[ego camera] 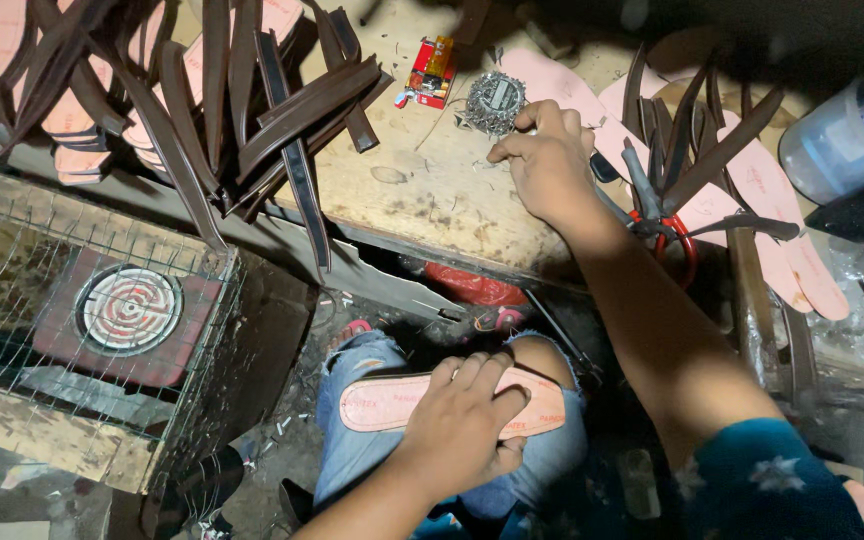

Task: The person sits and assembles a shoe: they fit a pink insole into a shoe upper, press a wooden shoe last into the upper, trim excess material with red-handled shears, place the lasted shoe on a heating box, then fit the sole, press the parts together and tap/hammer the sole edge with a small tool to secure it.

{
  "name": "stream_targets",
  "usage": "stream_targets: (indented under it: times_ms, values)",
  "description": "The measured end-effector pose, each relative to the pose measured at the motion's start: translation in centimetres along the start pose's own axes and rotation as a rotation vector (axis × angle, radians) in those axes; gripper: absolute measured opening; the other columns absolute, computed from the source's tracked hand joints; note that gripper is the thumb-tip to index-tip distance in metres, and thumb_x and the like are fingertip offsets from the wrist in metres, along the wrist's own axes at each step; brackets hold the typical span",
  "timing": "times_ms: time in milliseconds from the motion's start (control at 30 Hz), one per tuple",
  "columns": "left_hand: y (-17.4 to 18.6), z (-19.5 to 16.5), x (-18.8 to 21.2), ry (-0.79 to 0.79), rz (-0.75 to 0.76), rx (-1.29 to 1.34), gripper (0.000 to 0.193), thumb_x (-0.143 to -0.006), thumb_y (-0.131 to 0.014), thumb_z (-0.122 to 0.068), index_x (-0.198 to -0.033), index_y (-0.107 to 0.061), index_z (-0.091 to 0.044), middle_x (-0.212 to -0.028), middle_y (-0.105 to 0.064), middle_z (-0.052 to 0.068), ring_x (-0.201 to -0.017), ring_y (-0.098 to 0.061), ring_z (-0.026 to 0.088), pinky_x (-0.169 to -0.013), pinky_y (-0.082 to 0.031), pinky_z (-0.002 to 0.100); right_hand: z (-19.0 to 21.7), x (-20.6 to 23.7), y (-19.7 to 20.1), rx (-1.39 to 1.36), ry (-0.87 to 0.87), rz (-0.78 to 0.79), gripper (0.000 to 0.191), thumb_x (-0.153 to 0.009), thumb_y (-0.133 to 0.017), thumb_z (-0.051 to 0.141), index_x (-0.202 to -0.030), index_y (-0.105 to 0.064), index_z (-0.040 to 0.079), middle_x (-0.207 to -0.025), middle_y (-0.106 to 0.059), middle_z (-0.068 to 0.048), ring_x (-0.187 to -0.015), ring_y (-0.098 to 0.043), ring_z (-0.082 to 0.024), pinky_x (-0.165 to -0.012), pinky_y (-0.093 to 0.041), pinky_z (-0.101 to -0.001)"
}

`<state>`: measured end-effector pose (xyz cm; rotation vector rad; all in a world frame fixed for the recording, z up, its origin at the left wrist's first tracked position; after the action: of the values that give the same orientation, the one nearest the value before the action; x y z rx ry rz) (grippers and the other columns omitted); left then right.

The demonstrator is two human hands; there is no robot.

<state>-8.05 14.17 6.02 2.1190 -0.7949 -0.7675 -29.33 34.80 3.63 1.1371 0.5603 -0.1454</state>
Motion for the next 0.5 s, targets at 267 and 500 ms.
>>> stream_targets:
  times_ms: [267, 500]
  values:
    - [-0.2, -0.1, 0.0, -0.002, -0.004, 0.003, 0.047, -0.065, -0.078, -0.029, -0.106, -0.07, -0.008, -0.131, -0.058, 0.022, -0.122, -0.052, 0.037, -0.104, -0.038, 0.05, -1.7, -0.2, 0.3, -0.263, -0.055, 0.016, 0.015, -0.085, -0.07, 0.008, -0.096, -0.078, 0.016, -0.121, -0.055, -0.01, -0.117, -0.049, -0.032, -0.104, -0.041, -0.0402]
    - [0.1, -0.1, 0.1, -0.002, -0.022, 0.017, 0.048, -0.066, -0.078, -0.029, -0.108, -0.069, -0.008, -0.133, -0.058, 0.022, -0.123, -0.052, 0.037, -0.105, -0.038, 0.05, 0.2, -0.1, 0.4, -0.148, -0.044, 0.086, 0.009, -0.084, -0.079, 0.019, -0.093, -0.082, 0.019, -0.122, -0.056, -0.009, -0.115, -0.046, -0.033, -0.1, -0.034, -0.0453]
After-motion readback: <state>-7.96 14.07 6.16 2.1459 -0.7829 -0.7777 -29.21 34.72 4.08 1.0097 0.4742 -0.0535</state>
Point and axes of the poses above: each hand's wrist, its own x-axis away from the middle knuckle, its own y-axis out of the back of the hand, z = x × y, the point moved 4 cm from there along -x, towards the middle knuckle
